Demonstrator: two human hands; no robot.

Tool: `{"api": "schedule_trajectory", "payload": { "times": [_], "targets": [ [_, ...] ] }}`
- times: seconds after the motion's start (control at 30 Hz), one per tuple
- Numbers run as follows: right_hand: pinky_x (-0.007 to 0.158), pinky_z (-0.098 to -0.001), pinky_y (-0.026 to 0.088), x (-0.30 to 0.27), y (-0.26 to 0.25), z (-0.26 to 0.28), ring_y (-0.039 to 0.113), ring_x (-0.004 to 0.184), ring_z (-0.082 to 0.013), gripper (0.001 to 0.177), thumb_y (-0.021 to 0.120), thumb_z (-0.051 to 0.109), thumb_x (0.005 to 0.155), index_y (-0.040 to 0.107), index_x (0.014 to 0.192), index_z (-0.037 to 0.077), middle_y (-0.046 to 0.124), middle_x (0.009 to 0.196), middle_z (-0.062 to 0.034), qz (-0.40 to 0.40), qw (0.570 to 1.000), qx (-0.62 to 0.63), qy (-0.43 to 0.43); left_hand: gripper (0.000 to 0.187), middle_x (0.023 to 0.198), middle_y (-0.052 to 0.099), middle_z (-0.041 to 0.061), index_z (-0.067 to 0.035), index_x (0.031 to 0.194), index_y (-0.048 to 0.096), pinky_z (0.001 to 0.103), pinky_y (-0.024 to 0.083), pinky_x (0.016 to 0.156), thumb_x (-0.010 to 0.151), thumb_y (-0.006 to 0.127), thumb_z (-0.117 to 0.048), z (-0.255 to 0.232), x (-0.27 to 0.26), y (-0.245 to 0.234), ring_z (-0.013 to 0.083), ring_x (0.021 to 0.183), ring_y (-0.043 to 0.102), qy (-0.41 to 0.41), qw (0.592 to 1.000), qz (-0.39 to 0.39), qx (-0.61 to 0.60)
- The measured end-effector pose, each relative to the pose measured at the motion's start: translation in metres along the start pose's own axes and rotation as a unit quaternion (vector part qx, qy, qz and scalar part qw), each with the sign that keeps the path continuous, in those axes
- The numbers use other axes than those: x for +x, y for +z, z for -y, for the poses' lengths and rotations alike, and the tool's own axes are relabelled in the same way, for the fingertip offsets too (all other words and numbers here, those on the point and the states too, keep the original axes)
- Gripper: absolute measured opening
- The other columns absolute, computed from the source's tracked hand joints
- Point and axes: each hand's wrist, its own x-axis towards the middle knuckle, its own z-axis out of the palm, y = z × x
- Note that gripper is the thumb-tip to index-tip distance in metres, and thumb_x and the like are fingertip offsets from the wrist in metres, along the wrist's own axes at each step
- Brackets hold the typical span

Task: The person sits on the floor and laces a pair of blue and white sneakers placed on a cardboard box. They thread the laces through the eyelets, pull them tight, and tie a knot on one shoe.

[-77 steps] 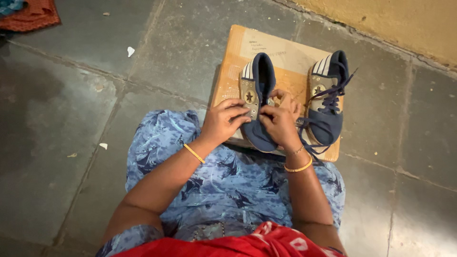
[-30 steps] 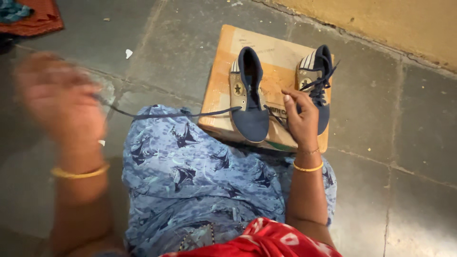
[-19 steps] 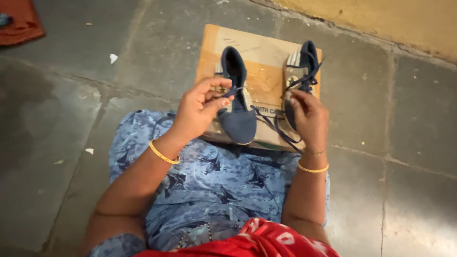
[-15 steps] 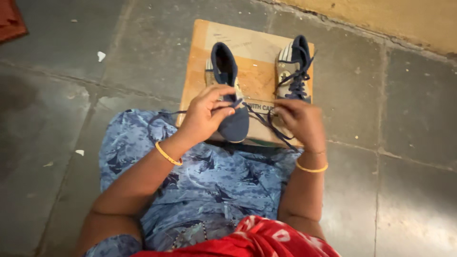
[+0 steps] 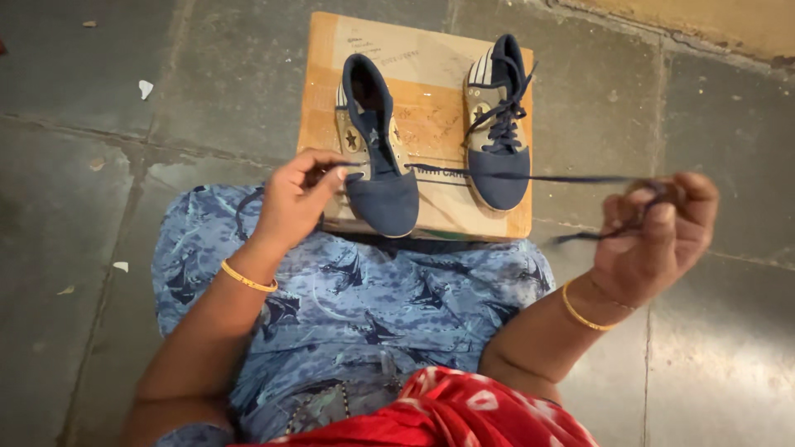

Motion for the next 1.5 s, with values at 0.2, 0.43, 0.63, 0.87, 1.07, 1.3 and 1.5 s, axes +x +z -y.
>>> {"api": "schedule_trajectory", "payload": {
  "times": [0.2,0.43,0.63,0.87,1.07,1.3,1.5],
  "targets": [
    [0.081,-0.0295,0.055,0.001,0.016,-0.022,0.065,0.095,-0.0156,0.022,0.067,-0.004,0.112,0.058,0.131,0.002,0.070,0.118,-0.0144,-0.003,0.995,-0.093,-0.041,0.014,0.096,0.067,-0.002,0.001,0.108,0.073,0.020,0.050,0.075,0.102,0.070,-0.012,-0.017,0.008,0.004,0.0028,0.084,0.060,0.071,0.996,-0.037,0.029],
    [0.087,-0.0424,0.052,0.003,0.076,-0.085,0.063,0.103,-0.0352,0.019,0.077,0.008,0.088,0.074,0.107,0.005,0.067,0.114,-0.0162,0.211,0.697,-0.670,-0.145,0.016,0.089,0.065,0.009,-0.005,0.103,0.075,0.031,0.051,0.065,0.091,0.078,-0.015,-0.027,0.022,0.027,0.0200,0.071,0.064,0.150,0.957,-0.006,0.247],
    [0.069,-0.0343,0.056,-0.025,0.132,-0.138,0.070,0.081,-0.0272,0.029,0.079,0.015,0.086,0.069,0.111,0.002,0.069,0.101,-0.0129,0.240,0.842,-0.483,0.019,0.017,0.097,0.064,0.012,-0.005,0.104,0.075,0.045,0.050,0.082,0.089,0.076,-0.014,-0.019,0.030,0.039,0.0354,0.093,0.060,0.256,0.886,-0.033,0.385],
    [0.062,-0.0368,0.053,-0.030,0.139,-0.154,0.068,0.070,-0.0290,0.013,0.080,0.017,0.086,0.078,0.091,0.006,0.070,0.083,-0.0126,0.198,0.780,-0.592,-0.042,0.015,0.089,0.061,0.002,-0.016,0.098,0.079,0.046,0.041,0.073,0.084,0.078,-0.021,-0.018,0.029,0.046,0.0281,0.088,0.059,0.260,0.826,-0.075,0.495],
    [0.063,-0.0275,0.054,-0.020,0.114,-0.164,0.069,0.068,-0.0133,0.017,0.075,0.016,0.091,0.076,0.096,0.000,0.074,0.081,-0.0083,0.169,0.876,-0.438,0.109,0.017,0.091,0.060,-0.001,-0.019,0.099,0.079,0.048,0.034,0.076,0.084,0.076,-0.025,-0.021,0.033,0.063,0.0267,0.091,0.055,0.249,0.815,-0.078,0.517],
    [0.056,-0.0201,0.046,-0.019,0.096,-0.176,0.058,0.064,-0.0022,0.019,0.075,0.015,0.093,0.078,0.098,-0.003,0.070,0.075,0.0026,0.125,0.899,-0.309,0.284,0.022,0.092,0.062,-0.002,-0.015,0.111,0.078,0.048,0.033,0.083,0.091,0.072,-0.024,-0.012,0.035,0.063,0.0243,0.093,0.056,0.284,0.813,-0.072,0.503],
    [0.054,-0.0193,0.044,-0.018,0.098,-0.176,0.057,0.063,-0.0018,0.017,0.076,0.014,0.092,0.077,0.096,-0.003,0.069,0.074,0.0035,0.144,0.886,-0.334,0.286,0.011,0.092,0.066,-0.004,-0.017,0.099,0.074,0.048,0.031,0.086,0.091,0.074,-0.025,-0.007,0.037,0.056,0.0220,0.094,0.057,0.277,0.841,-0.074,0.459]
  ]
}}
